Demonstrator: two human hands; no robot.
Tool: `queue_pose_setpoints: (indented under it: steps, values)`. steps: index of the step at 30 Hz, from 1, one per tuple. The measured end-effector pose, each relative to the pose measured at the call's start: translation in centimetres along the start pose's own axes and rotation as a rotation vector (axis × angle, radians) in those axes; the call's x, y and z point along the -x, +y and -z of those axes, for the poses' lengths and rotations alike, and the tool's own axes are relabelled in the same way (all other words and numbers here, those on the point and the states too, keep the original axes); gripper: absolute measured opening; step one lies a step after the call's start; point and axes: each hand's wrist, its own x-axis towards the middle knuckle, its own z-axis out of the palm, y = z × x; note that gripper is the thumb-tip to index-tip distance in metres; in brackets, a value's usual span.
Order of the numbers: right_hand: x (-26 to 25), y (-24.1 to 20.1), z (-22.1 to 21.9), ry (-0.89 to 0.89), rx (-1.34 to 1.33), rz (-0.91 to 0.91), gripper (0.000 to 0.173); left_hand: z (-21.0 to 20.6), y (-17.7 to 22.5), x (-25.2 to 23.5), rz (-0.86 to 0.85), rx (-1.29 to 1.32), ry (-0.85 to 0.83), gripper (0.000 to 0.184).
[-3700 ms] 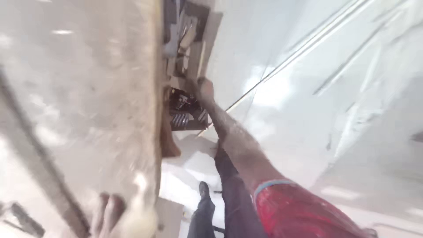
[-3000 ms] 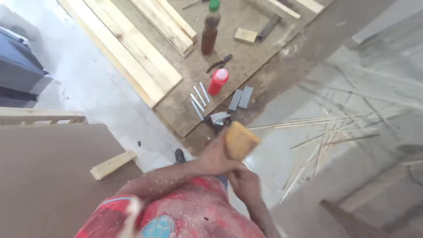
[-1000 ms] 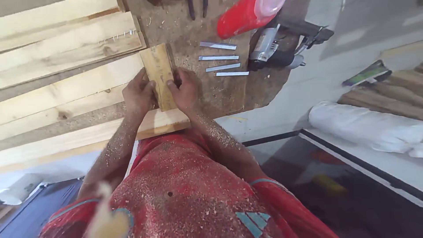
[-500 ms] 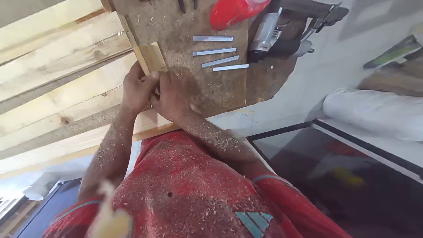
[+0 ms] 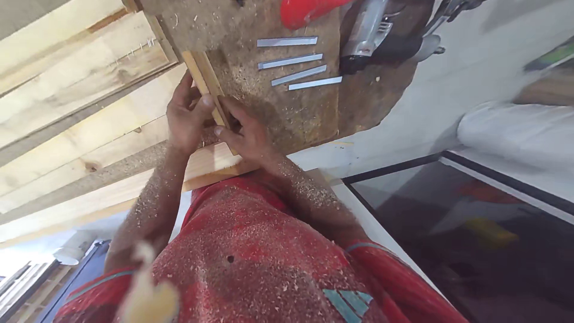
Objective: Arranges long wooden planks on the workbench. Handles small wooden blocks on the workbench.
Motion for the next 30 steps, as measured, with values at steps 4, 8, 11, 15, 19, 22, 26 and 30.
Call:
queue_pose_setpoints:
  steps: [4,8,11,15,19,22,26,30]
  values:
    - [0.0,0.1,0.3,0.006,-0.025,0.044,0.061,-0.4,-0.4,0.1,-0.015,0.024,0.014,0.082]
    - [0.0,-0.1,0.5,-0.002,-0.064,0.037,0.06,-0.5,-0.5,0.1,-0.032,0.026,0.011,0.08]
    - [-0.1,-0.1,0.7,-0.022,-0.057,0.024,0.06,-0.4,-0.6,0.2,-0.032,0.013,0.015,0.083]
    - [0.0,-0.3,1.0,-0.032,0.004,0.014,0.06,-0.4,-0.9,0.2,-0.088,-0.077,0.002,0.093]
    - [0.1,-0.6,0.9,-0.027,0.017,-0.002,0.059,-0.2,-1.4,0.2,-0.135,-0.091,-0.016,0.095]
    - [0.2,-0.7,0.7,-0.029,0.01,-0.018,0.059,-0.2,-1.4,0.2,-0.126,-0.07,-0.02,0.091]
    - [0.2,-0.7,0.8,-0.036,0.031,0.003,0.058,-0.4,-0.9,0.2,-0.09,-0.069,-0.009,0.084]
    - [0.2,-0.6,0.8,-0.035,0.054,0.013,0.059,-0.5,-0.6,0.3,-0.064,-0.066,-0.01,0.08]
